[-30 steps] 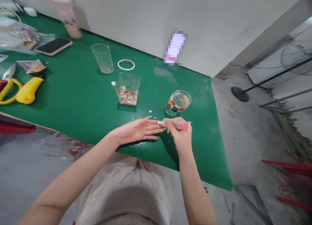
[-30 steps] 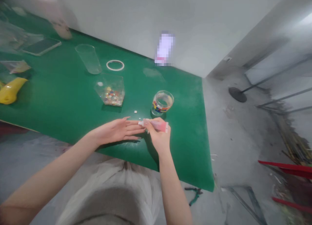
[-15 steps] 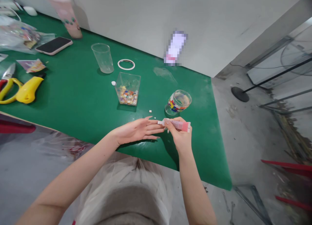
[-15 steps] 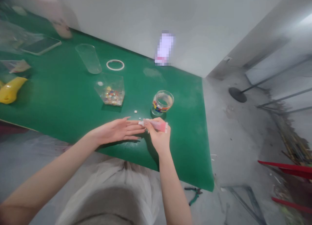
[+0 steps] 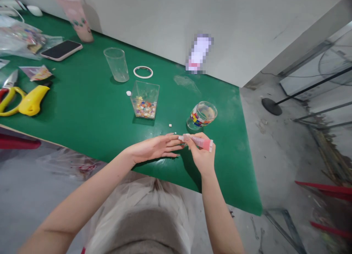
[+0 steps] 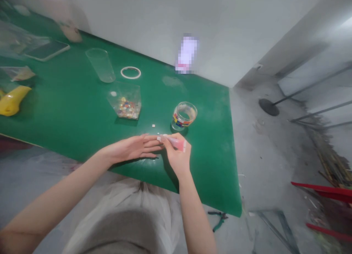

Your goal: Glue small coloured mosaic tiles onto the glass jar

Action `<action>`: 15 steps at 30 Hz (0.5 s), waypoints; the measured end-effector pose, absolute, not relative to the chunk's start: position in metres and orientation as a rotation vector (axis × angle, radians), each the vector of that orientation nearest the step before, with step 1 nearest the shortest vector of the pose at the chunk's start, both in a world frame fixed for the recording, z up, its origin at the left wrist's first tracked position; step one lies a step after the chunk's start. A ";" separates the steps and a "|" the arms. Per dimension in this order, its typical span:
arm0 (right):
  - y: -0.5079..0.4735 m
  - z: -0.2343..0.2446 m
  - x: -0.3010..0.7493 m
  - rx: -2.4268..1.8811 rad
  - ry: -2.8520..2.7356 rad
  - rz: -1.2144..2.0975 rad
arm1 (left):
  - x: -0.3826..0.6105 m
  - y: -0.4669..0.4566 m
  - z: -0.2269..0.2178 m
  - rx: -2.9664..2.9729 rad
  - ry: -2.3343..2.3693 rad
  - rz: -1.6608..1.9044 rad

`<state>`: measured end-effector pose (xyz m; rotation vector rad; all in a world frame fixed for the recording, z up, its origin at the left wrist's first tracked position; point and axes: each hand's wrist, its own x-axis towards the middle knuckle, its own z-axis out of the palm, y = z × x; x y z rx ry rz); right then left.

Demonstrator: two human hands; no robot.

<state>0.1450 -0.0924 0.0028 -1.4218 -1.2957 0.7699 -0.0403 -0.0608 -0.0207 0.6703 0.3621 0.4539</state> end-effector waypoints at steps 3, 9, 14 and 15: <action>-0.093 0.003 0.143 -1.426 -1.308 0.756 | -0.039 -0.061 -0.022 0.696 0.378 0.455; -0.093 0.001 0.141 -1.410 -1.362 0.682 | -0.039 -0.062 -0.019 0.763 0.425 0.493; -0.093 -0.001 0.141 -1.413 -1.405 0.641 | -0.036 -0.065 -0.017 0.813 0.543 0.557; -0.093 -0.001 0.141 -1.414 -1.410 0.641 | -0.035 -0.066 -0.017 0.822 0.562 0.569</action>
